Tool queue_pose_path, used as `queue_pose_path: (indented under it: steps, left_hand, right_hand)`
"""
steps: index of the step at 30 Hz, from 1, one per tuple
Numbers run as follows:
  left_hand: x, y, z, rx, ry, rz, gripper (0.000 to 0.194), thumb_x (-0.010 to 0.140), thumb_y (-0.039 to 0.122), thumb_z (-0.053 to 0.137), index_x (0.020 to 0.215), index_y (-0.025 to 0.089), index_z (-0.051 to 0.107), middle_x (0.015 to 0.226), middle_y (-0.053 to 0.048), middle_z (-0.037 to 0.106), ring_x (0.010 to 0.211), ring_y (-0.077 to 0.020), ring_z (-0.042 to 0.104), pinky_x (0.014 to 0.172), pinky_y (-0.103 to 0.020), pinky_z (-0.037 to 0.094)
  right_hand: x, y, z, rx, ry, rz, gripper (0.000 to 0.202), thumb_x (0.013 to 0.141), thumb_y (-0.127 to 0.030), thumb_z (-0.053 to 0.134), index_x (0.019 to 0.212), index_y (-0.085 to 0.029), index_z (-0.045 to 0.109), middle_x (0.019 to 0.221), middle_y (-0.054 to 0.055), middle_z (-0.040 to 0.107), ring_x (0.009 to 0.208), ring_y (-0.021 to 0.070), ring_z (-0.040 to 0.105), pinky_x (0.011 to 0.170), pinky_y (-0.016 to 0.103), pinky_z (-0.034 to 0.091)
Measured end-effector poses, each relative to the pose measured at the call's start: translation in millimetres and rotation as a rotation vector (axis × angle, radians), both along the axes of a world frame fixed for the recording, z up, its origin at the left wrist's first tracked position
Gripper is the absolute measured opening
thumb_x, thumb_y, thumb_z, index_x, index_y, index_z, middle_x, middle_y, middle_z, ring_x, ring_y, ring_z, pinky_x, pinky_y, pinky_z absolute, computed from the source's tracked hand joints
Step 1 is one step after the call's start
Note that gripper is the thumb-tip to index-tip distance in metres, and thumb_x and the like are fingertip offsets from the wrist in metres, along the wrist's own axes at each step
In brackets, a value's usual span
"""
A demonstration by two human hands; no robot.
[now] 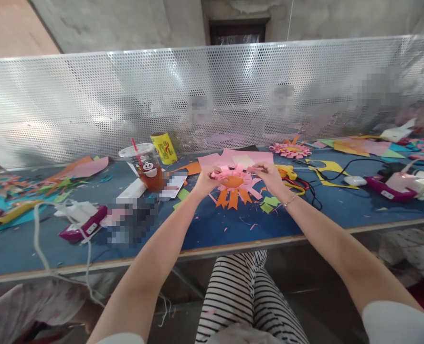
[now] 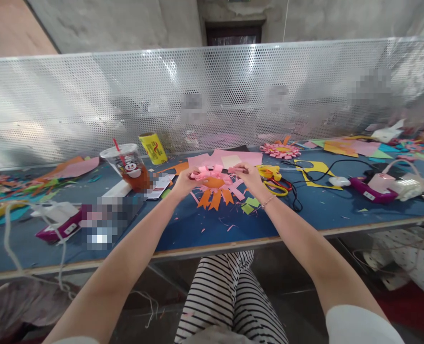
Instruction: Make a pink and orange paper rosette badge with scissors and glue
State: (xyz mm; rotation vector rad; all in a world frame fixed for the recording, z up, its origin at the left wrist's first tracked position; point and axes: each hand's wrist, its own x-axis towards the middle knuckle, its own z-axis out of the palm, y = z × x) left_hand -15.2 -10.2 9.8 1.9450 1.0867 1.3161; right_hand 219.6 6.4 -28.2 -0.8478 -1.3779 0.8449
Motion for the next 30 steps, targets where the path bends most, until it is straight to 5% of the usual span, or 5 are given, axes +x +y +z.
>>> queue_pose_path:
  steps: [13, 30]
  left_hand:
    - [3, 3, -8.3, -0.261, -0.312, -0.177, 0.037, 0.045, 0.025, 0.078, 0.069, 0.015, 0.051, 0.061, 0.006, 0.045, 0.058, -0.0063, 0.05, 0.056, -0.019, 0.042]
    - [2, 2, -4.9, -0.307, -0.243, -0.178, 0.037, 0.045, 0.023, 0.079, 0.07, 0.014, 0.054, 0.064, 0.005, 0.047, 0.057, -0.0062, 0.051, 0.056, -0.019, 0.043]
  right_hand:
    - [-11, -12, 7.8, -0.147, 0.06, 0.24, 0.017, 0.065, -0.032, 0.063, 0.078, -0.021, 0.067, 0.068, -0.001, 0.062, 0.056, 0.0084, 0.053, 0.055, 0.022, 0.045]
    - [-5, -28, 26.0, -0.302, 0.094, 0.468, 0.03, 0.061, -0.016, 0.061, 0.09, -0.022, 0.066, 0.072, -0.001, 0.061, 0.056, 0.0063, 0.053, 0.053, 0.019, 0.046]
